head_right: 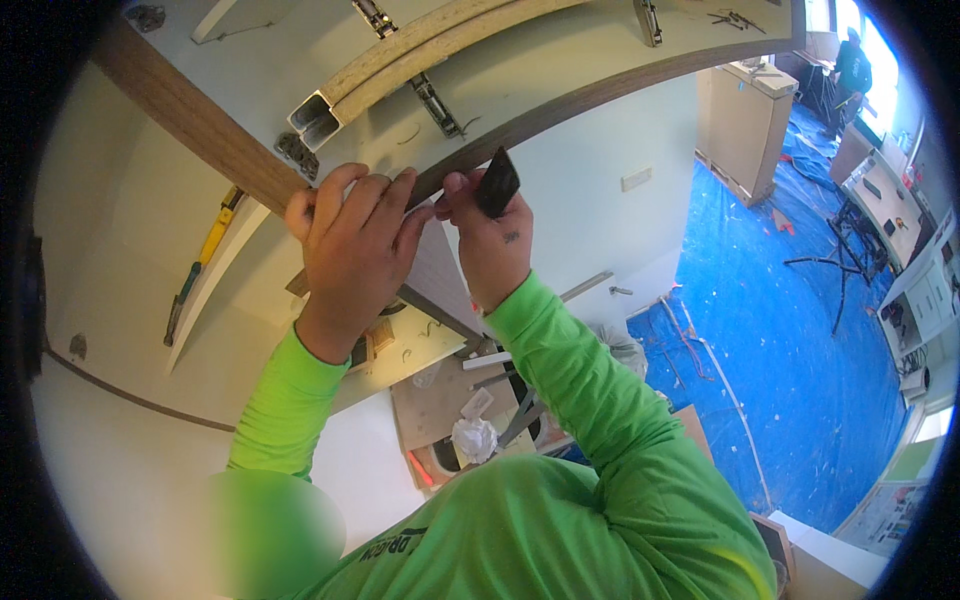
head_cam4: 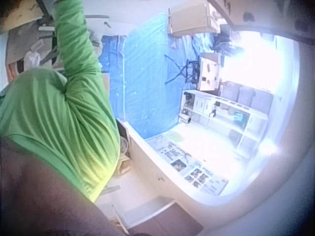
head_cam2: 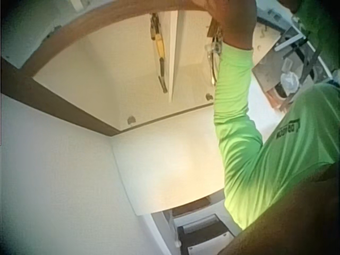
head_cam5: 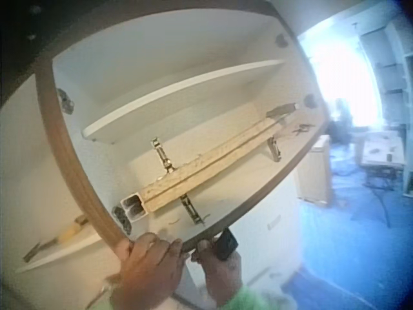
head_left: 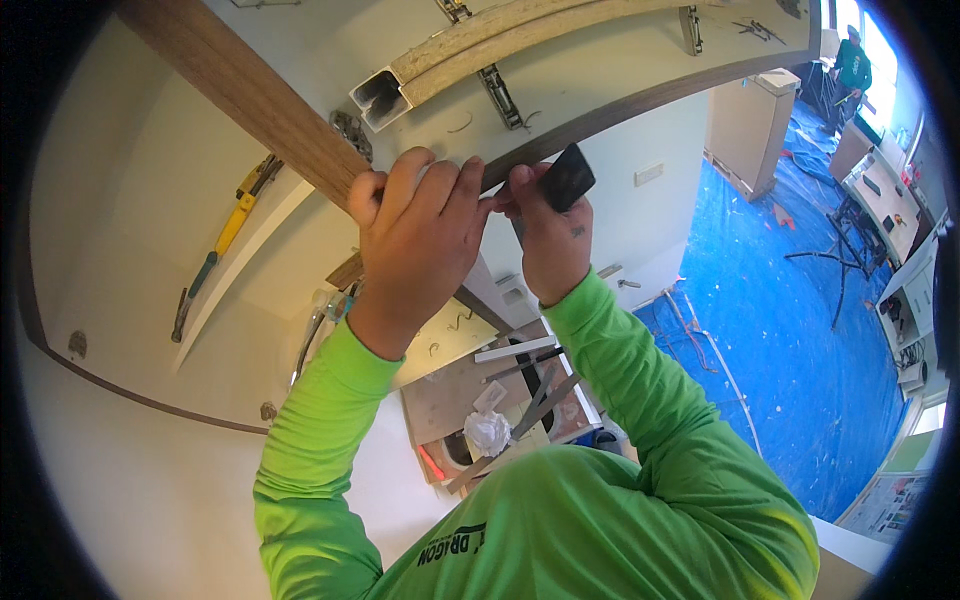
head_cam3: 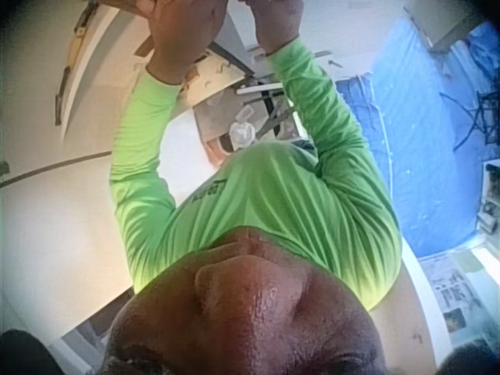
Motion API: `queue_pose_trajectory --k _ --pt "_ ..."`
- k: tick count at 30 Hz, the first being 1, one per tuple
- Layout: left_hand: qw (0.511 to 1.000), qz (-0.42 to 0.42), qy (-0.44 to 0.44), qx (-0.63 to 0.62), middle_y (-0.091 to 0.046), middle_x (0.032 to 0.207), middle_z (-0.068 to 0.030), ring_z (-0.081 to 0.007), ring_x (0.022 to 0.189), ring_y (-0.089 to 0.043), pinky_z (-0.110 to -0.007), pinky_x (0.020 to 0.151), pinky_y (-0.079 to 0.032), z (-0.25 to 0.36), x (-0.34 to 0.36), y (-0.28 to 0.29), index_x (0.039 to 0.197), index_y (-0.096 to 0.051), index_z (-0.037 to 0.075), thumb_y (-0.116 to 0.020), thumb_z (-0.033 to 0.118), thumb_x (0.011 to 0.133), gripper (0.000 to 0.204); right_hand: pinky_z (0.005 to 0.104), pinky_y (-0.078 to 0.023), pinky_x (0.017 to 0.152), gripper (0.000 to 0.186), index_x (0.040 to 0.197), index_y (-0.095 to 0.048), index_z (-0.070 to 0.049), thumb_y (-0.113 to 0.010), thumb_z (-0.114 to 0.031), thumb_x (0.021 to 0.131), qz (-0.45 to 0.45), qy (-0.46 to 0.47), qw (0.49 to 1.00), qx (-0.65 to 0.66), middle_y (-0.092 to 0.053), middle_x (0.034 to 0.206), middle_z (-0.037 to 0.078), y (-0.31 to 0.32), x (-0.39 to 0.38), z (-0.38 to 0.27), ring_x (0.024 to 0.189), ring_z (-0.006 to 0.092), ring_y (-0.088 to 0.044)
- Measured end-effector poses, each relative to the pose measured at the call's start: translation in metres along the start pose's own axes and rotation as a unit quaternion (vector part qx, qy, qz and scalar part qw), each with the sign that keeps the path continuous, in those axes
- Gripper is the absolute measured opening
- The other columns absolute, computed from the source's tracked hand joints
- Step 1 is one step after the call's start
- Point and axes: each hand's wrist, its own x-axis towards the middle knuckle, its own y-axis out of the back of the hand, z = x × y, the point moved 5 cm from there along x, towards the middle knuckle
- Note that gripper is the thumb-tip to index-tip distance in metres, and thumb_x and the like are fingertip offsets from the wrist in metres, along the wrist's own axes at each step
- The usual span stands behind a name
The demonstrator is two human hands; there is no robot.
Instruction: The person applies a strip of edge banding to the exposed edge of a cabinet door. They use a utility knife to trim the overhanging banding flush with the door surface, then smooth the edge with a sanding block.
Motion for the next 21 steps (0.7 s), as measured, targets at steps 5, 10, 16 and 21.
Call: queue_pose_trajectory --k 5,10,16,21 --pt "0.999 0.020 0.011 -0.038 -0.063 0.092 0.0024 -0.0227 0.100 -0.058 -0.043 0.086 -0.036 -0.003 0.007 -0.010 0.104 -0.078 0.013 -0.081 0.026 0.082 0.025 0.0303 -0.054 0.072 0.019 0.103 -0.064 -0.002 -0.073 -0.019 0.101 0.003 0.021 1.000 -0.007 -0.068 0.086 0.004 0.008 0.013 -0.008 0.076 0.0139 -0.064" --pt "0.998 -0.006 0.044 -0.048 -0.063 0.096 0.0010 -0.0231 0.101 -0.058 -0.043 0.086 -0.037 0.003 0.007 -0.012 0.110 -0.076 0.011 -0.078 0.025 0.084 0.029 0.0293 -0.054 0.069 0.014 0.100 -0.063 -0.004 -0.072 -0.015 0.101 -0.008 0.025 0.999 -0.033 -0.066 0.083 0.003 0.013 0.016 -0.013 0.075 0.0129 -0.064" --pt "0.992 -0.046 0.096 -0.062 -0.056 0.142 -0.0131 -0.0285 0.112 -0.055 -0.047 0.097 -0.038 0.023 -0.026 -0.003 0.146 -0.054 0.001 -0.073 0.029 0.089 0.066 0.0306 -0.053 0.073 0.015 0.100 -0.063 -0.003 -0.070 -0.016 0.102 0.003 -0.010 0.999 -0.040 -0.065 0.083 0.004 0.030 0.008 -0.024 0.075 0.0136 -0.063" --pt "0.984 -0.096 0.129 -0.079 -0.038 0.167 -0.0158 -0.0287 0.114 -0.054 -0.048 0.102 -0.036 0.035 -0.050 0.006 0.159 -0.038 -0.001 -0.074 0.035 0.088 0.088 0.0316 -0.052 0.073 0.016 0.103 -0.063 -0.002 -0.068 -0.017 0.104 0.023 -0.023 0.994 -0.100 -0.064 0.083 0.005 0.065 -0.012 -0.024 0.075 0.0149 -0.062"
